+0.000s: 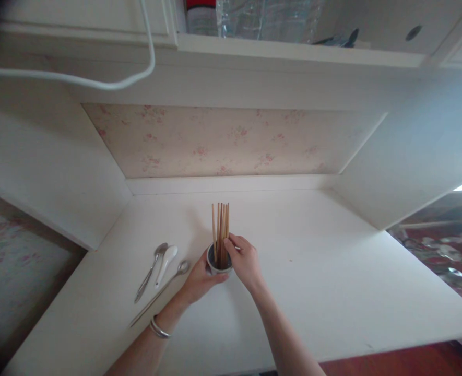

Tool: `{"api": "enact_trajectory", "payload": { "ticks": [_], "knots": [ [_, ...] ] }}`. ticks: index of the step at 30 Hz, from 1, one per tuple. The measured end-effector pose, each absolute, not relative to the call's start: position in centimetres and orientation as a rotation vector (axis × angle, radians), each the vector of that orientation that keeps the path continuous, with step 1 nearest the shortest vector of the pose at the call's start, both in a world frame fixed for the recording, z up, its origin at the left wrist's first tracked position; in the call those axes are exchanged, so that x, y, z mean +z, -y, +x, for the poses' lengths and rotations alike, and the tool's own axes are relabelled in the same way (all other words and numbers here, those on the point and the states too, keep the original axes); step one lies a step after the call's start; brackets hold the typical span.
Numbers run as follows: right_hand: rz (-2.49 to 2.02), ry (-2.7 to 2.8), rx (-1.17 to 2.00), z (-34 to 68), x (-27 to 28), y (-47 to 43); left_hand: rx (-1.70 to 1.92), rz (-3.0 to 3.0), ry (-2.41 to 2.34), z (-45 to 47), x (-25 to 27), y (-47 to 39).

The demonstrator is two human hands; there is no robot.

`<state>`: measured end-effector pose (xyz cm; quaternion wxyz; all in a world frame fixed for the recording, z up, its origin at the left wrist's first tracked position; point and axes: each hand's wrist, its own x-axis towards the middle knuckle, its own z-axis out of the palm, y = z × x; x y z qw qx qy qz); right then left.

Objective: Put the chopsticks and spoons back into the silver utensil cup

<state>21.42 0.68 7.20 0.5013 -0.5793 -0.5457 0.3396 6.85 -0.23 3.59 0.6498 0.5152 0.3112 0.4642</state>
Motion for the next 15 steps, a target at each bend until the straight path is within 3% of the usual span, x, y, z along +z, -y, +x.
{"api": "enact_trajectory", "payload": {
  "ticks": [8,15],
  "knots": [
    [-1.057,1.257,1.161,21.7,3.8,1.7,1.083,1.224,-0.778,6.6,3.5,0.0],
    [-1.172,1.257,0.956,20.2,1.4,2.0,1.075,1.517,-0.916,5.7,3.2,1.2]
  ]
}}
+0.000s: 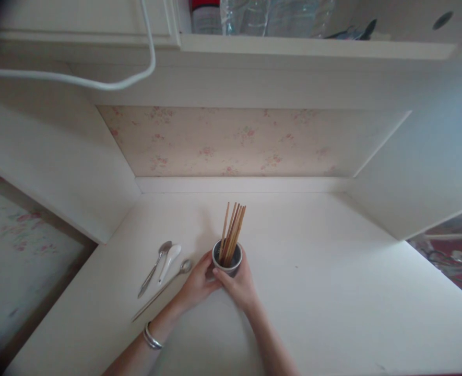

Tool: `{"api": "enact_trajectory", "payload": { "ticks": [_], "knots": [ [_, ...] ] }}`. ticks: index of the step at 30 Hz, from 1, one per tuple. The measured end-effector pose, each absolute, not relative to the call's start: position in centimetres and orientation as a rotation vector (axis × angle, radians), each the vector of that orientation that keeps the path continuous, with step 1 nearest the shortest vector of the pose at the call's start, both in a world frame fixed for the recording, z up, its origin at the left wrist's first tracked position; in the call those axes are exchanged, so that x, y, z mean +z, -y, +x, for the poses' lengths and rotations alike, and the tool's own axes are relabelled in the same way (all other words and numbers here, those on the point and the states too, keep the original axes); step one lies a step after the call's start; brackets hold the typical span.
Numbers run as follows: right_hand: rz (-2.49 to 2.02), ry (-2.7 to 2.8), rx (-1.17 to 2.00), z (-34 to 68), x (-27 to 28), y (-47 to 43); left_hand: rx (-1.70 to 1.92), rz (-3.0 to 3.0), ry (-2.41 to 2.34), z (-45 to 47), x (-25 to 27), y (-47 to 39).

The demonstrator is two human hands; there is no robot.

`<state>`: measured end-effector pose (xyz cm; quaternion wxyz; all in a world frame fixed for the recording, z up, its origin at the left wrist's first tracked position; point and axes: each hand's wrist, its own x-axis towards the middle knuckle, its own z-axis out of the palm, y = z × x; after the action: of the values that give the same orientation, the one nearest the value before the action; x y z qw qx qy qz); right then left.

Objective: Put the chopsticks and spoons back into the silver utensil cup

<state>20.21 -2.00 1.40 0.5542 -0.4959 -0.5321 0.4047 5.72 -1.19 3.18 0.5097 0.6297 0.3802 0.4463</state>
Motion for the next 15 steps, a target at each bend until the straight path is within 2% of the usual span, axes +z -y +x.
{"api": "enact_trajectory", "payload": {
  "ticks": [5,10,15],
  "knots": [
    [-1.212,1.3,0.939,20.5,0.4,2.1,0.906,1.831,-1.305,2.1,3.4,3.8],
    [-1.239,1.289,0.942,20.7,0.0,2.0,0.55,2.18,-1.869,-2.2,4.4,5.1],
    [-1.228,1.284,0.954,20.6,0.0,2.0,0.308,2.328,-2.011,-3.2,4.3,5.0]
  ]
}}
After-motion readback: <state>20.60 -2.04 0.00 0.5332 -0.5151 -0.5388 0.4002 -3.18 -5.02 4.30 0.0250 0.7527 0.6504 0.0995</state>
